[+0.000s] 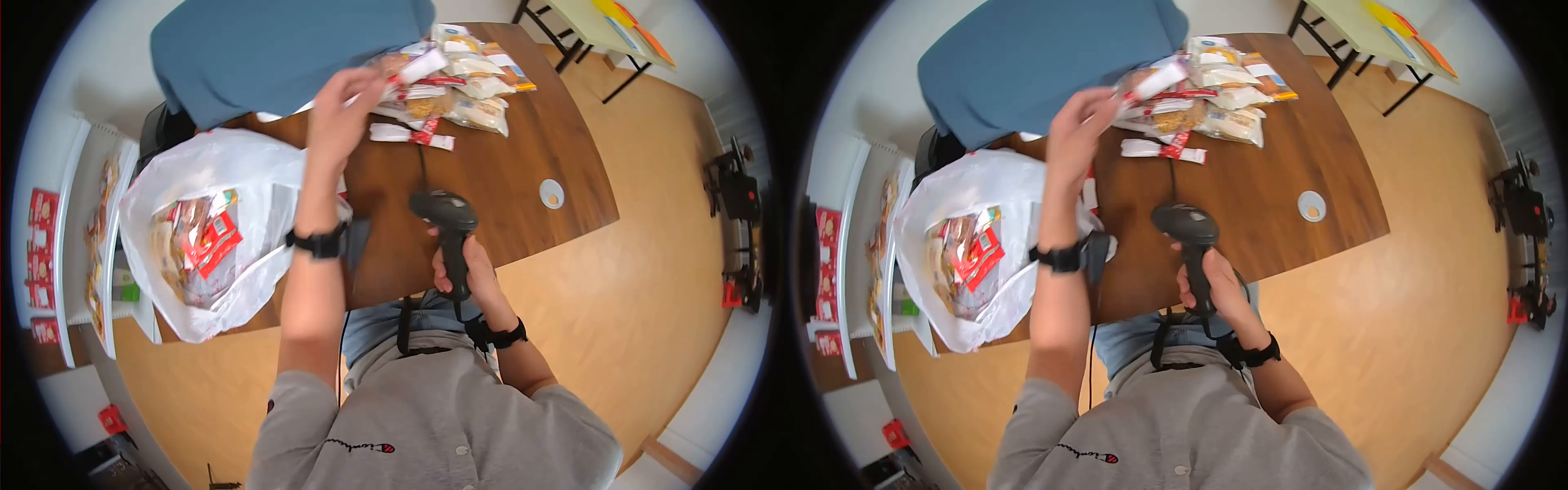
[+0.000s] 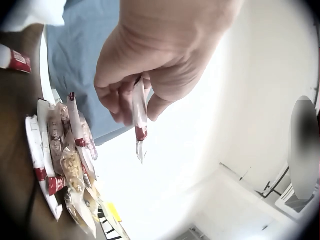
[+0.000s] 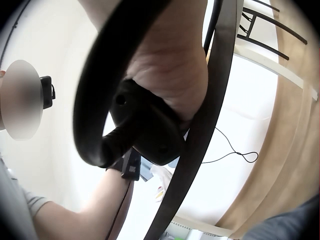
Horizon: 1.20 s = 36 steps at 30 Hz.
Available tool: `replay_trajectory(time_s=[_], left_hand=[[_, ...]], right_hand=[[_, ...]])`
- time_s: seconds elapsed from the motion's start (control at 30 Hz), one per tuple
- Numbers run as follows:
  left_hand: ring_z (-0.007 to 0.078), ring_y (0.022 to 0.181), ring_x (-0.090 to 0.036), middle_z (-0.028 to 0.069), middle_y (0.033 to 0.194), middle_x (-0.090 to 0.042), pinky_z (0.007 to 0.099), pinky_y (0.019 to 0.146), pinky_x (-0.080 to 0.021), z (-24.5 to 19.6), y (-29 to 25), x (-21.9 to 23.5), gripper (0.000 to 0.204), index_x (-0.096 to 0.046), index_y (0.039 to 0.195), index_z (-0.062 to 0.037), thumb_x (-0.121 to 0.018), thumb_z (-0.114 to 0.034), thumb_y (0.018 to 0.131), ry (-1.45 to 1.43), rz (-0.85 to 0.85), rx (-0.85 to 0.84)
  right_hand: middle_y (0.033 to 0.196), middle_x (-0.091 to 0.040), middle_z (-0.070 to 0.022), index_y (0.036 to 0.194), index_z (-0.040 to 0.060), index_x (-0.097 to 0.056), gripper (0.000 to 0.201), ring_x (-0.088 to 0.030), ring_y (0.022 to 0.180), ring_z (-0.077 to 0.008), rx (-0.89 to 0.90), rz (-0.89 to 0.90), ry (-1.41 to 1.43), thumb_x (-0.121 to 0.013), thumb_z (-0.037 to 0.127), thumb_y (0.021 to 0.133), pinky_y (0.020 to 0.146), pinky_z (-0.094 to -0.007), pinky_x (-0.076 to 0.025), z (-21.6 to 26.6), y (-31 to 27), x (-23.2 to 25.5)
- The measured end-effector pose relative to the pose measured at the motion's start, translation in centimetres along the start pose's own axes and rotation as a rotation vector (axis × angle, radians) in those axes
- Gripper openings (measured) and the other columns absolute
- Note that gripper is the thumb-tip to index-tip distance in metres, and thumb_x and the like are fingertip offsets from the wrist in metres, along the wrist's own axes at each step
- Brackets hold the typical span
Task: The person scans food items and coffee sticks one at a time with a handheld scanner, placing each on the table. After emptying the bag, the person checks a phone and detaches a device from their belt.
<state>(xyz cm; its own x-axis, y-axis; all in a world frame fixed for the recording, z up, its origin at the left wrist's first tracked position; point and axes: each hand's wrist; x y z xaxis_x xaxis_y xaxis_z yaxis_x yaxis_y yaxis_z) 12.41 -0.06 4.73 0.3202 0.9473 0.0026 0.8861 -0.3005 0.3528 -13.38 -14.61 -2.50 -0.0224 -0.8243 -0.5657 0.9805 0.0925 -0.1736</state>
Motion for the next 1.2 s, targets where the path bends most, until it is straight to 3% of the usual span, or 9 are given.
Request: replay_trajectory(time_s=[0.07, 0.27, 0.47, 0.63, 0.77, 0.93, 0.97, 1.07, 1.2], left_hand=[[0.0151, 0.104, -0.061, 0.0078, 0.106, -0.068, 0.03, 0.083, -0.05, -0.7, 1.0, -0.8, 0.026, -0.063, 0.112, 0.0006, -0.069, -0.016, 0.091, 0.703, -0.16, -0.227], [0.0136, 0.096, -0.063, 0.0085, 0.106, -0.068, 0.0277, 0.084, -0.052, -2.2, -6.4, 2.6, 0.02, -0.066, 0.106, 0.0007, -0.07, -0.008, 0.089, 0.34, -0.335, -0.161], [0.0192, 0.086, -0.067, 0.0091, 0.095, -0.071, 0.031, 0.074, -0.054, -0.5, -16.8, 17.7, 0.015, -0.07, 0.099, -0.0038, -0.07, -0.012, 0.087, 0.765, -0.623, 0.138], [0.0355, 0.102, -0.062, 0.0177, 0.11, -0.065, 0.0395, 0.086, -0.05, -2.8, -19.1, 25.8, 0.042, -0.062, 0.115, -0.0014, -0.076, -0.009, 0.077, 1.372, -0.577, -0.026], [0.0374, 0.108, -0.059, 0.0194, 0.114, -0.063, 0.0416, 0.09, -0.048, -2.1, -18.0, 27.5, 0.055, -0.057, 0.123, 0.0, -0.079, -0.008, 0.073, 1.369, -0.48, 0.037], [0.0351, 0.093, -0.06, 0.0195, 0.107, -0.063, 0.0403, 0.084, -0.048, 1.0, -18.1, 32.0, 0.065, -0.055, 0.128, 0.0002, -0.082, -0.008, 0.069, 1.085, -0.493, 0.333], [0.032, 0.086, -0.06, 0.019, 0.105, -0.063, 0.0388, 0.08, -0.049, 1.0, -18.4, 32.2, 0.063, -0.056, 0.124, 0.0016, -0.084, -0.009, 0.068, 1.177, -0.465, 0.158], [0.0313, 0.085, -0.061, 0.0191, 0.105, -0.062, 0.0385, 0.078, -0.05, -0.9, -18.6, 31.6, 0.055, -0.058, 0.114, 0.0034, -0.085, -0.01, 0.068, 1.284, -0.447, 0.145], [0.0222, 0.088, -0.063, 0.0104, 0.101, -0.065, 0.0324, 0.073, -0.052, -3.6, -20.0, 26.9, 0.049, -0.055, 0.115, -0.0025, -0.082, -0.008, 0.074, 0.746, -0.673, -0.045]], right_hand=[[0.073, -0.054, -0.0073, 0.134, 0.0018, -0.043, 0.068, -0.052, 0.054, -0.0126, -0.002, 0.012, 0.02, -0.033, 0.059, 0.1, 0.052, -0.026, -0.043, -0.4, 0.0, -0.2], [0.074, -0.053, -0.0071, 0.134, 0.0003, -0.042, 0.069, -0.051, 0.053, -0.0128, 0.059, -0.022, 0.056, -0.034, 0.059, 0.1, 0.053, -0.0271, -0.044, -0.3, -0.1, -0.3], [0.073, -0.053, -0.0072, 0.134, -0.0014, -0.042, 0.07, -0.051, 0.053, -0.0125, 0.032, 0.009, 0.066, -0.034, 0.059, 0.1, 0.052, -0.0271, -0.044, -0.3, 0.3, -0.1], [0.073, -0.053, -0.0074, 0.135, -0.0017, -0.042, 0.071, -0.051, 0.053, -0.0127, 0.035, -0.001, 0.066, -0.034, 0.06, 0.1, 0.052, -0.0272, -0.044, -0.3, 0.3, -0.1], [0.074, -0.053, -0.0081, 0.134, -0.0018, -0.042, 0.07, -0.051, 0.053, -0.0136, 0.057, -0.025, 0.083, -0.033, 0.059, 0.1, 0.052, -0.0274, -0.044, -0.8, 0.2, -0.1], [0.073, -0.053, -0.0091, 0.134, -0.0016, -0.042, 0.068, -0.052, 0.053, -0.0145, 0.089, -0.071, 0.101, -0.032, 0.057, 0.101, 0.052, -0.0278, -0.044, -0.7, -0.1, -0.4], [0.073, -0.053, -0.009, 0.134, -0.001, -0.042, 0.067, -0.052, 0.053, -0.0145, 0.082, -0.067, 0.099, -0.032, 0.057, 0.101, 0.052, -0.0278, -0.044, -0.7, -0.1, -0.4], [0.073, -0.053, -0.0086, 0.133, 0.0, -0.043, 0.066, -0.052, 0.053, -0.0146, 0.083, -0.065, 0.074, -0.032, 0.057, 0.102, 0.052, -0.0277, -0.044, -0.5, -0.1, -0.6], [0.073, -0.054, -0.0078, 0.133, 0.001, -0.044, 0.065, -0.052, 0.052, -0.0146, 0.067, -0.054, 0.041, -0.031, 0.057, 0.101, 0.052, -0.0273, -0.044, -0.4, -0.1, -0.5]])
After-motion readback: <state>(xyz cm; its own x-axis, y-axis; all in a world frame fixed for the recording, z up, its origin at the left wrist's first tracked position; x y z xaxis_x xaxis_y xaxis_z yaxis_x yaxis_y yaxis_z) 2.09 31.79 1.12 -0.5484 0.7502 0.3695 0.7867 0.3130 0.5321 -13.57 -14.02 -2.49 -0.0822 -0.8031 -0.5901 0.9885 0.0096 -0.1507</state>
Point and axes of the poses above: each hand's wrist, its own y-axis towards the middle knuckle, its own x-axis out of the back of the hand, z = x × y
